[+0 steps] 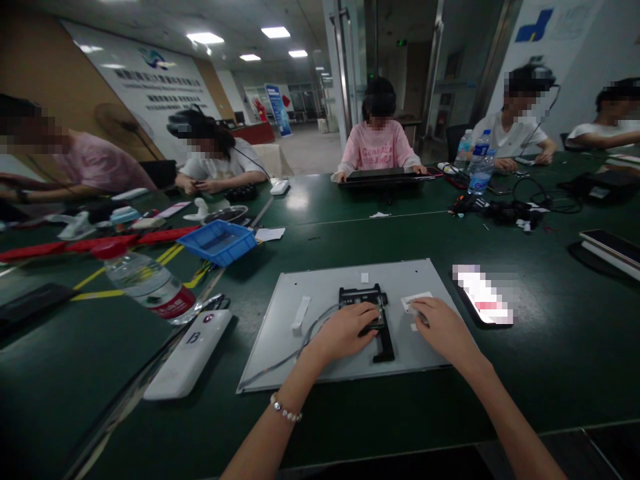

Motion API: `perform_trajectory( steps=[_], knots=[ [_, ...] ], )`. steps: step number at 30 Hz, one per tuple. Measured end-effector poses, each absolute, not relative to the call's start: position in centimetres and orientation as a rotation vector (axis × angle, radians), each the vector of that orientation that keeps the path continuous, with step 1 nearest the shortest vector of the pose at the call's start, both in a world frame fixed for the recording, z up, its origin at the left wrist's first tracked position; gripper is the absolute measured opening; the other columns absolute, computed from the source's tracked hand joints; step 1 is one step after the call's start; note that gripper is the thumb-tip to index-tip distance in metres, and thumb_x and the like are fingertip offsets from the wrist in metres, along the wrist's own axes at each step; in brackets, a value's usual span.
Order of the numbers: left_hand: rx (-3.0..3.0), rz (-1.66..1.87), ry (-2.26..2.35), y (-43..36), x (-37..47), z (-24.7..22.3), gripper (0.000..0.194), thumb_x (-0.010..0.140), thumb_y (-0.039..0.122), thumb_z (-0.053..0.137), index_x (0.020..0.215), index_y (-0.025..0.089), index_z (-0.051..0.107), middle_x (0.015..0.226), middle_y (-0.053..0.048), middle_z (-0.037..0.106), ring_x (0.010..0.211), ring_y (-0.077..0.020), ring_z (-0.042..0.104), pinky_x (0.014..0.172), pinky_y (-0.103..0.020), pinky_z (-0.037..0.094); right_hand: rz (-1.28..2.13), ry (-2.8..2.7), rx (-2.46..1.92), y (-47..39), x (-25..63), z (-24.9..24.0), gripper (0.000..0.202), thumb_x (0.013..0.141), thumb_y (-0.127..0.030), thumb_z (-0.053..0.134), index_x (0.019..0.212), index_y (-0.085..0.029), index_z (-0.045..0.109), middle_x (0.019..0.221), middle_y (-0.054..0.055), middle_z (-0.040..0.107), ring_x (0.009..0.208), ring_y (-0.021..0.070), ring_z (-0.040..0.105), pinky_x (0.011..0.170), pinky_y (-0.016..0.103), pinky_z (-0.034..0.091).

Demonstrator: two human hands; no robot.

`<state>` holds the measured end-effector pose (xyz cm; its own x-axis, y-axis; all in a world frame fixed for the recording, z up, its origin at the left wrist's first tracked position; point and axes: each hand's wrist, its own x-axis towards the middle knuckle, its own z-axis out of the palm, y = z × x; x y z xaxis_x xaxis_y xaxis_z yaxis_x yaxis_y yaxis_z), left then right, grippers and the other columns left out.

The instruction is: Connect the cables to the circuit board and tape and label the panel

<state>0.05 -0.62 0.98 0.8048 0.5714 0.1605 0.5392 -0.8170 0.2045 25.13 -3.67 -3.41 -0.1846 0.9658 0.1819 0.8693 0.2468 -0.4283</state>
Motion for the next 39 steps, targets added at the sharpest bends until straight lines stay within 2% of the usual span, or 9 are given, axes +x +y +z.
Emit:
perform_trajectory(
  steps=[11,16,22,26,30,33,39],
  knots=[
    [2.859,0.316,0.861,-0.6,0.1,1.1,0.027,0.084,0.023,0.052,0.110,0.017,0.051,0.109,-0.007,0.056,0.097,-0.0197,0.056,0.083,-0.033,0.046,0.242,-2.225,-1.563,2.0,20.3,0.8,0.026,0.088,-0.029,0.047,0.106,-0.019,0.063,0.107,0.009,0.063,0.103,0.0236,0.056,0.092,0.040,0.042],
    [2.851,0.333,0.858,-0.5,0.1,1.0,0.020,0.083,0.022,0.052,0.102,0.016,0.053,0.106,-0.007,0.057,0.094,-0.0194,0.056,0.082,-0.033,0.046,0.245,-2.323,-1.538,4.2,16.9,1.5,0.030,0.089,-0.033,0.051,0.115,-0.017,0.053,0.116,0.008,0.055,0.097,0.0197,0.057,0.082,0.040,0.049],
    [2.843,0.341,0.855,-0.5,0.0,0.9,0.021,0.083,0.022,0.051,0.103,0.016,0.053,0.104,-0.007,0.057,0.095,-0.0193,0.057,0.082,-0.033,0.047,0.224,-2.329,-1.572,5.6,15.1,1.4,0.030,0.089,-0.032,0.051,0.115,-0.017,0.053,0.116,0.008,0.054,0.097,0.0194,0.057,0.082,0.039,0.049],
    [2.845,0.341,0.864,-0.6,0.0,0.9,0.023,0.083,0.023,0.051,0.105,0.017,0.053,0.105,-0.007,0.057,0.095,-0.0198,0.057,0.082,-0.034,0.047,0.194,-2.300,-1.619,6.2,16.1,1.4,0.025,0.089,-0.031,0.051,0.110,-0.018,0.057,0.113,0.008,0.057,0.097,0.0194,0.057,0.083,0.037,0.048],
    [2.851,0.331,0.876,-0.6,0.0,1.1,0.025,0.084,0.024,0.052,0.108,0.017,0.053,0.108,-0.007,0.057,0.096,-0.0201,0.057,0.082,-0.033,0.047,0.041,-2.215,-1.693,5.7,19.1,0.6,0.021,0.090,-0.022,0.045,0.097,-0.018,0.065,0.101,0.010,0.064,0.099,0.0219,0.057,0.085,0.031,0.044],
    [2.847,0.331,0.875,-0.6,0.0,1.1,0.026,0.083,0.025,0.053,0.108,0.017,0.052,0.109,-0.007,0.056,0.097,-0.0201,0.057,0.082,-0.033,0.046,-0.010,-2.234,-1.685,4.9,21.3,-0.9,0.023,0.089,-0.020,0.045,0.098,-0.017,0.066,0.100,0.010,0.065,0.099,0.0227,0.057,0.086,0.032,0.042],
    [2.824,0.346,0.865,-0.7,-0.1,1.4,0.027,0.083,0.022,0.052,0.110,0.017,0.052,0.111,-0.007,0.056,0.099,-0.0197,0.056,0.084,-0.033,0.046,0.279,-2.174,-1.627,3.9,23.6,-3.2,0.032,0.084,-0.016,0.047,0.113,-0.018,0.061,0.112,0.009,0.063,0.105,0.0210,0.056,0.092,0.033,0.040]
  ],
)
